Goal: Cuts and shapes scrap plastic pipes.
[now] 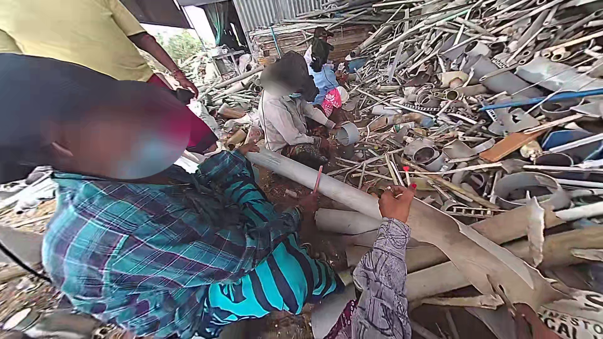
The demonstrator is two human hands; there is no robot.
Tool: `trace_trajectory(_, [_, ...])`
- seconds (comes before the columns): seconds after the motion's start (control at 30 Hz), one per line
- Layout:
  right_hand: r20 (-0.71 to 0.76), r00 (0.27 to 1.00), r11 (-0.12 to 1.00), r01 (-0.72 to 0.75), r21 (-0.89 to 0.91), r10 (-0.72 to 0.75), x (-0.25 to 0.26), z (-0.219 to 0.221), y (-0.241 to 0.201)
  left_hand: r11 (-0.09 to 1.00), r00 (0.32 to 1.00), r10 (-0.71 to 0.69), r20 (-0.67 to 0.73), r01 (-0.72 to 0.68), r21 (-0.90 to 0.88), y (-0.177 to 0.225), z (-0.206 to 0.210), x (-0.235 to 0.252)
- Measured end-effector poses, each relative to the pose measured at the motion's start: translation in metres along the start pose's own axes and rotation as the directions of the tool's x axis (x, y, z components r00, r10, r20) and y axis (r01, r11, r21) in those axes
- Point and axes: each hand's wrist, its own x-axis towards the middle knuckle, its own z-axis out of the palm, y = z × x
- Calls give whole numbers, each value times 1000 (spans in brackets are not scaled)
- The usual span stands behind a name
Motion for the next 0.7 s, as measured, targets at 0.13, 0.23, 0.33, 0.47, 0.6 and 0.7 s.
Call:
trace_trajectory(0.13, [97,982,979,-173,109,162,-14,-30,-70,1000,999,1,-34,-1,12,3,5,-5])
trace_trajectory(0.23, [97,986,986,-144,84,136,-8,-41,-89,996,993,88,-73,-89,-10,-3,12,-9])
trace_trajectory(0.33, [206,904,925,-381,-9,374,15,-49,-60,989,987,139,-77,-143,-36,-6,15,-7])
trace_trajectory(0.47, [244,815,843,-538,-16,525,24,-45,-29,984,984,161,-74,-166,-69,-6,16,-5])
trace_trajectory(0.6, [278,887,922,-386,9,369,10,-54,-92,974,973,207,-100,-214,-68,-3,21,-5])
trace_trajectory(0.7, [266,847,885,-460,-67,460,19,-51,-71,977,975,197,-104,-204,-63,-8,18,-5])
